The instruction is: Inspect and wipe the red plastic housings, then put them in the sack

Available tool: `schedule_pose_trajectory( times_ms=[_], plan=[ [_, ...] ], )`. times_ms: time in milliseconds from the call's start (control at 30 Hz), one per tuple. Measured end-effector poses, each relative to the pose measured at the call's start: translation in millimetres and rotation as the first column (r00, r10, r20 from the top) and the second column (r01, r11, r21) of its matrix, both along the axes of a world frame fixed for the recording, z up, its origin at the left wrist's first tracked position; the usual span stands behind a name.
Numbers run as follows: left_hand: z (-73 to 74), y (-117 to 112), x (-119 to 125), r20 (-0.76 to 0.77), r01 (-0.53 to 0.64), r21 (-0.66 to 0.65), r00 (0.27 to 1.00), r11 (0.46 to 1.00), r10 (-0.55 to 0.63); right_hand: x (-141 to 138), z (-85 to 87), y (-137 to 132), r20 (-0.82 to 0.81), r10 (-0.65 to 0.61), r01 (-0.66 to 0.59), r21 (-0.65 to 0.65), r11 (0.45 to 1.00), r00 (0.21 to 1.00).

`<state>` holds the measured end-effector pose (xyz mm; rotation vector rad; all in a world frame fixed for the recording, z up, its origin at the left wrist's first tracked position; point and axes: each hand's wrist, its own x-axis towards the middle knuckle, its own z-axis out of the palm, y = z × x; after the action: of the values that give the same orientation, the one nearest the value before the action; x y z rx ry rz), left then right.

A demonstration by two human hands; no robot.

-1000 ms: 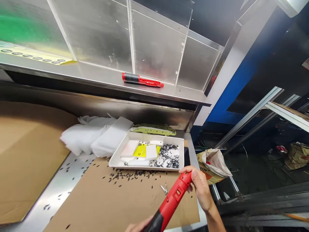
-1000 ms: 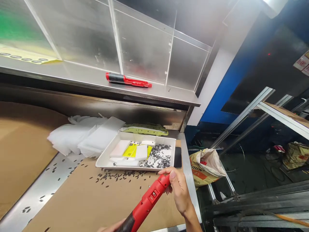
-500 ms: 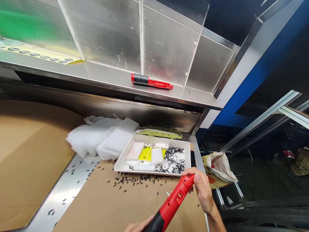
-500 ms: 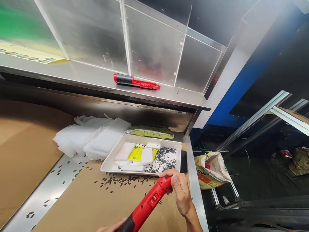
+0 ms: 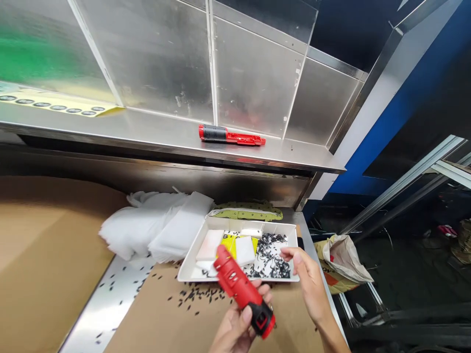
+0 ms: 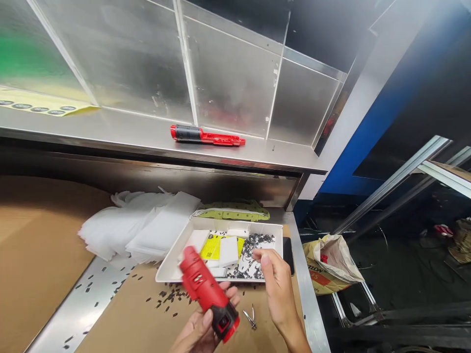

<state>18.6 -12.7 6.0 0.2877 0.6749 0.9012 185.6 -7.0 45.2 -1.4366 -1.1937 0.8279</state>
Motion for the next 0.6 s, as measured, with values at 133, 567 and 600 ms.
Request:
schedule_pose_trajectory(
  times_ms=[133,567,600],
  plan=[
    [-10.2,16,-3,-0.011,-0.181,-0.051,0.983,0.982,0.181,-12,-26.0,-20,0.058,-0.004,0.008,-0.069,0.998,0.998],
    [-20.0,22,18,-0.129,-0.241,-0.053,0.964,0.969,0.233,-38,-48.1,1,-0.165,-0.056,0.022,-0.197,0.98,0.985],
    [-20.2,24,18,-0.132,-0.229,-0.051,0.966,0.972,0.22,-37,-48.2,2,-0.171,-0.062,0.027,-0.199,0.98,0.983]
  ],
)
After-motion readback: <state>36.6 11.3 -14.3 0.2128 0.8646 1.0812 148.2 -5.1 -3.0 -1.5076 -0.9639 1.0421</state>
